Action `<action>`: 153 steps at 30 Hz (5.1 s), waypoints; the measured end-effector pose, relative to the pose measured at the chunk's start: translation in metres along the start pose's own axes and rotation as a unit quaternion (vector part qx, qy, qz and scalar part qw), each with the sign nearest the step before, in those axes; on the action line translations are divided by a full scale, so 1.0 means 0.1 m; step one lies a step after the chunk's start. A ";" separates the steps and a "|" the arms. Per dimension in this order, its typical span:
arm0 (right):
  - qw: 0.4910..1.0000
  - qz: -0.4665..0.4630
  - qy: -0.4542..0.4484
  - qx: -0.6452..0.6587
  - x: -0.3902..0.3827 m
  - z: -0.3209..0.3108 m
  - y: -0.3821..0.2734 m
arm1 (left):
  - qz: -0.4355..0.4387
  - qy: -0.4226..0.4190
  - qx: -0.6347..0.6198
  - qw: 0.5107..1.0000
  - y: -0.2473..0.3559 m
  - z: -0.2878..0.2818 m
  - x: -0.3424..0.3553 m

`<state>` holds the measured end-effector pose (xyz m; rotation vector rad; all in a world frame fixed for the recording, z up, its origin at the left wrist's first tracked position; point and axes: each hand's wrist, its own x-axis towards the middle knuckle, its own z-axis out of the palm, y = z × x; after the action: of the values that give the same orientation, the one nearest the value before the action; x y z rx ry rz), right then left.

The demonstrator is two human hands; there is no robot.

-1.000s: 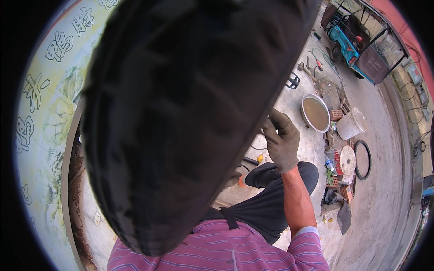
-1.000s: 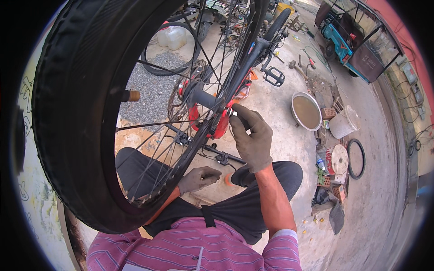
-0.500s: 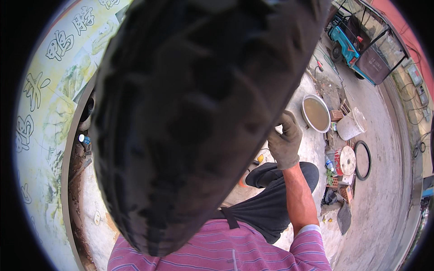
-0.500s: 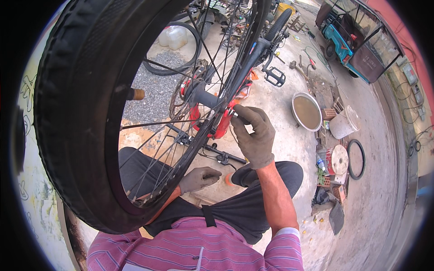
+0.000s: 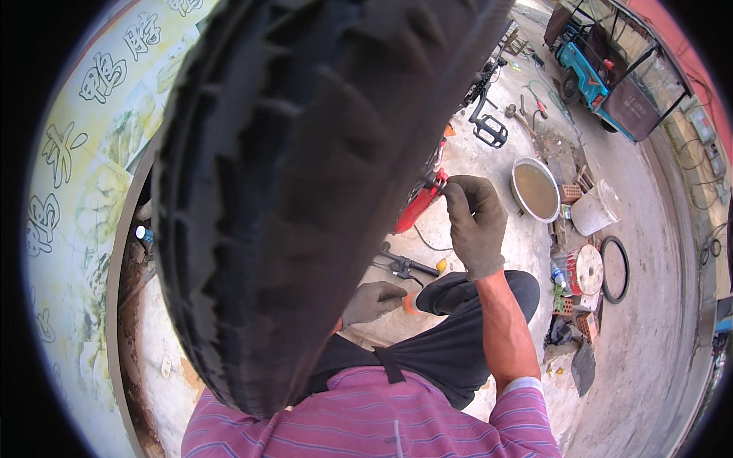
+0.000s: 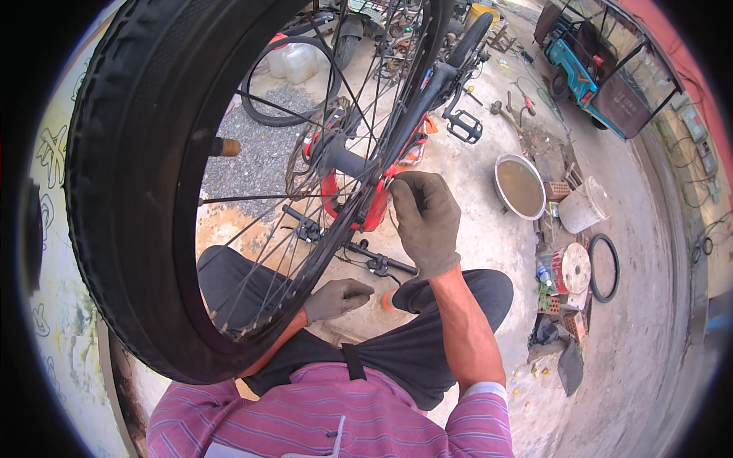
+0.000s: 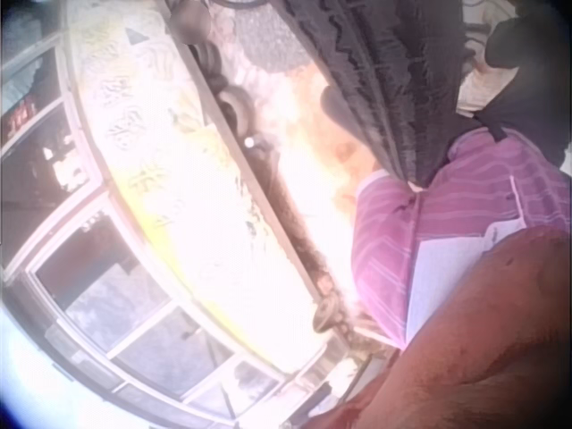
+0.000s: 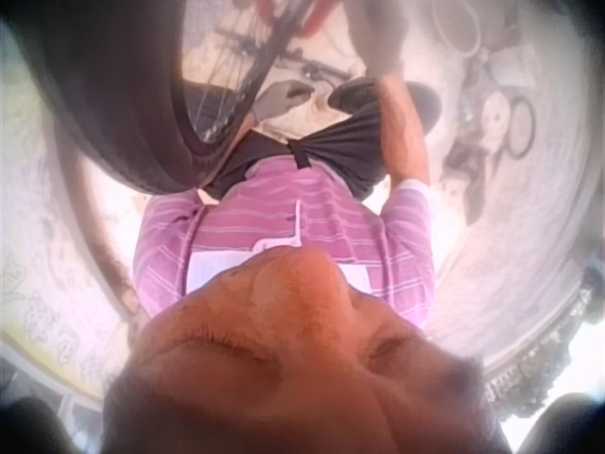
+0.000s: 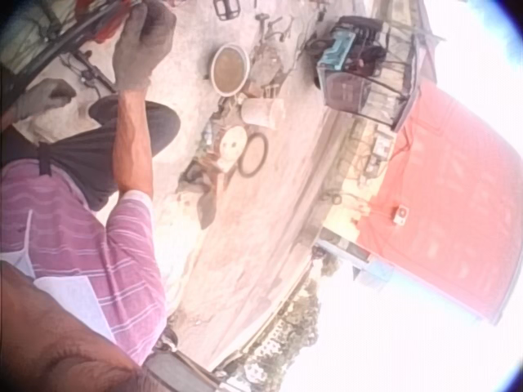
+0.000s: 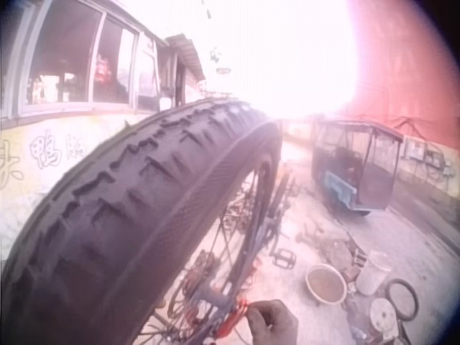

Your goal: The person uses a red tool to adjust the rear hub of a bicycle wheel. They repeatedly tighten and loosen the hub, rotate the wheel to check alignment, and make small adjustments throughout the clip.

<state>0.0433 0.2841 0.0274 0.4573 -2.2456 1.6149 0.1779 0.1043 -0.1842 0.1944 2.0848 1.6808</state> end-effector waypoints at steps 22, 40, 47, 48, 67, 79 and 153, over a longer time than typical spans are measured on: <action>0.993 0.073 -0.065 0.061 -0.01 -0.07 -0.09 | -0.037 -0.015 0.059 0.997 0.22 -0.04 -0.05; 0.997 0.047 -0.052 0.032 -0.01 -0.04 -0.11 | -0.019 -0.005 0.095 0.995 0.05 -0.04 -0.03; 0.983 0.142 -0.103 0.045 0.02 -0.08 -0.08 | -0.018 -0.014 0.079 0.997 0.06 -0.04 -0.04; 0.987 0.124 -0.088 0.049 0.02 -0.07 -0.08 | -0.026 -0.018 0.088 0.996 0.03 -0.05 -0.02; 0.974 0.184 -0.122 0.043 0.02 -0.08 -0.05 | -0.018 -0.033 0.141 0.989 -0.02 -0.05 0.01; 0.969 0.173 -0.160 0.066 0.08 -0.09 -0.01 | 0.025 -0.003 0.105 0.994 -0.18 0.00 0.01; 0.968 0.039 -0.239 0.065 0.03 -0.25 0.90 | -0.005 -0.023 0.166 0.986 -0.07 0.03 -0.02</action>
<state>0.0026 0.3352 -0.0389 0.8864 -2.5258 1.8591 0.1826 0.1048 -0.1904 0.3210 2.3149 1.2988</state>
